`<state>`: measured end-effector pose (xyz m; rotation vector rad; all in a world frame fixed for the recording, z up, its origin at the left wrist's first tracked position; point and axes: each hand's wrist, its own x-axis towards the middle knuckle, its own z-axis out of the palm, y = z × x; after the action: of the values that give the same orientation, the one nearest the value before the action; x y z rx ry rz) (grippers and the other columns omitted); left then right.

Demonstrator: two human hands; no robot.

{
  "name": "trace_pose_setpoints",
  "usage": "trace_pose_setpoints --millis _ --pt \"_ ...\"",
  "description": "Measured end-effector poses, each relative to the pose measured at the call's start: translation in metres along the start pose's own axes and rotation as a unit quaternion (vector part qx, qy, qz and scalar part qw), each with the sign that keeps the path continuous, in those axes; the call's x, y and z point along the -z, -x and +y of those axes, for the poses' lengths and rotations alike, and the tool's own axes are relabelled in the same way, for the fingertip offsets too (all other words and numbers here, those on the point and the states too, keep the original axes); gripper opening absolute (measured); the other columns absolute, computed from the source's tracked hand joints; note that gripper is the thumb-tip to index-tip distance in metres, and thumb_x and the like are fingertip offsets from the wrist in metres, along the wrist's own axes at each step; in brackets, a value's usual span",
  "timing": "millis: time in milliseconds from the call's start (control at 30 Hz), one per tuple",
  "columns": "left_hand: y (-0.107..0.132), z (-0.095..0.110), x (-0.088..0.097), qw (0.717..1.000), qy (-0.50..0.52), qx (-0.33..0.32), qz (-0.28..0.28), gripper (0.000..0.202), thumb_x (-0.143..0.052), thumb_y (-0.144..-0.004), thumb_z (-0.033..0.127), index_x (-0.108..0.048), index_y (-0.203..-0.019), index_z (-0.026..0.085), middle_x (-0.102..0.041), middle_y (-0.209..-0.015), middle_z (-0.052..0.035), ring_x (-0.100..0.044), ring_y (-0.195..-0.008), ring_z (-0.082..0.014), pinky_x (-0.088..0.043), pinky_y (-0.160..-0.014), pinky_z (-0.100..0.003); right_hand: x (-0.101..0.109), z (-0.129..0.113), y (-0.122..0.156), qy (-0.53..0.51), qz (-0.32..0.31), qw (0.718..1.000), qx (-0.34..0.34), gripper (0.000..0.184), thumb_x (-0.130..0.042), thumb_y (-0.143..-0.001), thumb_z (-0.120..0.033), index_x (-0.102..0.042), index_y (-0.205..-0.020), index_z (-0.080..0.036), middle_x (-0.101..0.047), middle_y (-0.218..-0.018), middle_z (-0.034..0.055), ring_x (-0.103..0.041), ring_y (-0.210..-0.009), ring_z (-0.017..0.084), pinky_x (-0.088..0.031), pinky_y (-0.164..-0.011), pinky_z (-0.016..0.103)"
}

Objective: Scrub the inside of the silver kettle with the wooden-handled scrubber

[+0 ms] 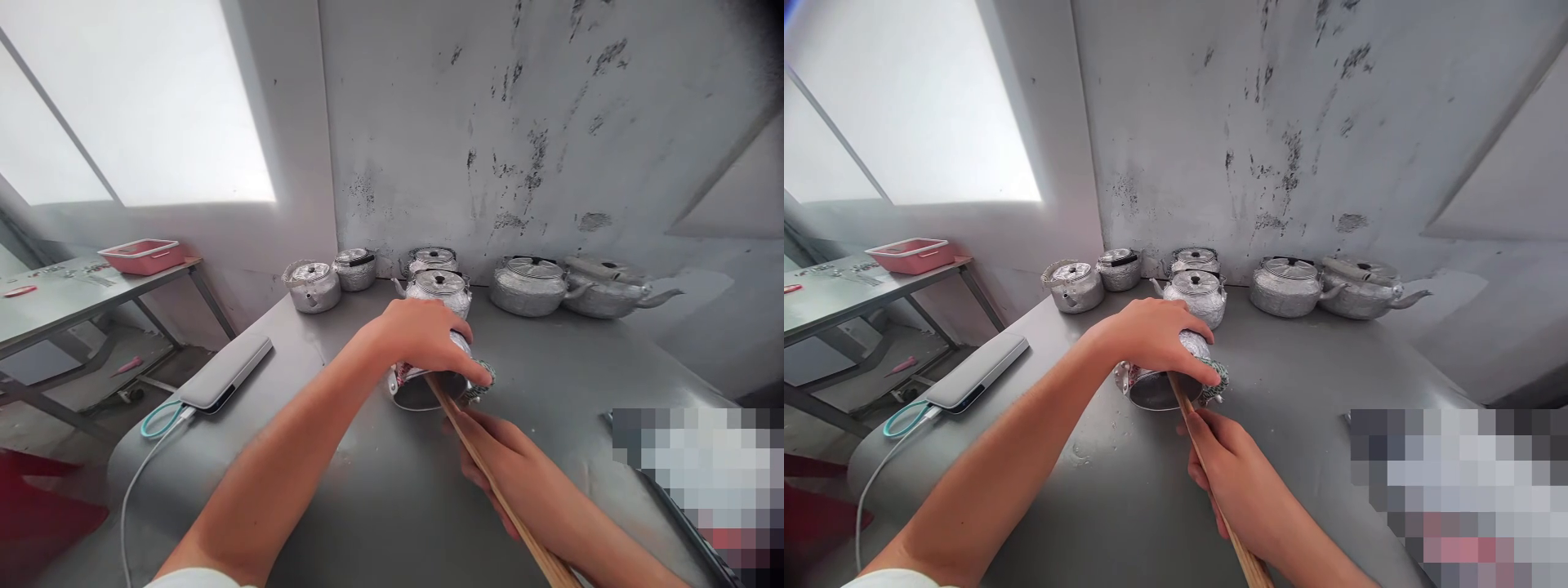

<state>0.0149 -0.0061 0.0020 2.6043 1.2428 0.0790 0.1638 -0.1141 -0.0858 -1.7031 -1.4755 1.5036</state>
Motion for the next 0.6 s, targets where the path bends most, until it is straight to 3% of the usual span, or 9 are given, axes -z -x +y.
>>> trace_pose_setpoints --millis 300,467,600 --pt "0.0002 -0.0005 0.0001 1.0 -0.006 -0.005 0.0 0.073 -0.055 -0.065 0.083 -0.066 -0.122 0.039 -0.068 -0.121 0.0014 -0.062 -0.109 -0.0304 -0.048 -0.085 -0.035 -0.0016 -0.0057 0.0059 -0.032 -0.006 0.999 -0.024 0.039 -0.03 -0.098 -0.059 -0.047 -0.1 -0.023 -0.037 -0.06 -0.0096 -0.034 -0.04 0.009 -0.036 -0.035 0.02" --pt "0.0005 0.0 0.0008 1.0 0.0 -0.001 -0.003 0.074 -0.053 -0.066 0.085 -0.065 -0.123 0.04 -0.069 -0.12 0.001 -0.062 -0.11 -0.031 -0.048 -0.085 -0.036 -0.0024 -0.0011 0.0068 -0.008 -0.004 1.0 -0.013 0.043 -0.033 -0.095 -0.065 -0.047 -0.093 -0.024 -0.036 -0.06 -0.0093 -0.034 -0.041 0.008 -0.037 -0.035 0.02" --pt "0.0004 -0.0005 0.0002 1.0 0.004 0.004 -0.007 0.074 -0.054 -0.066 0.084 -0.064 -0.124 0.04 -0.069 -0.119 0.0009 -0.061 -0.113 -0.0318 -0.048 -0.086 -0.035 -0.0027 -0.0006 0.0089 -0.006 0.0 1.0 -0.022 0.04 -0.032 -0.096 -0.061 -0.046 -0.09 -0.024 -0.034 -0.06 -0.0085 -0.033 -0.044 0.009 -0.037 -0.034 0.02"
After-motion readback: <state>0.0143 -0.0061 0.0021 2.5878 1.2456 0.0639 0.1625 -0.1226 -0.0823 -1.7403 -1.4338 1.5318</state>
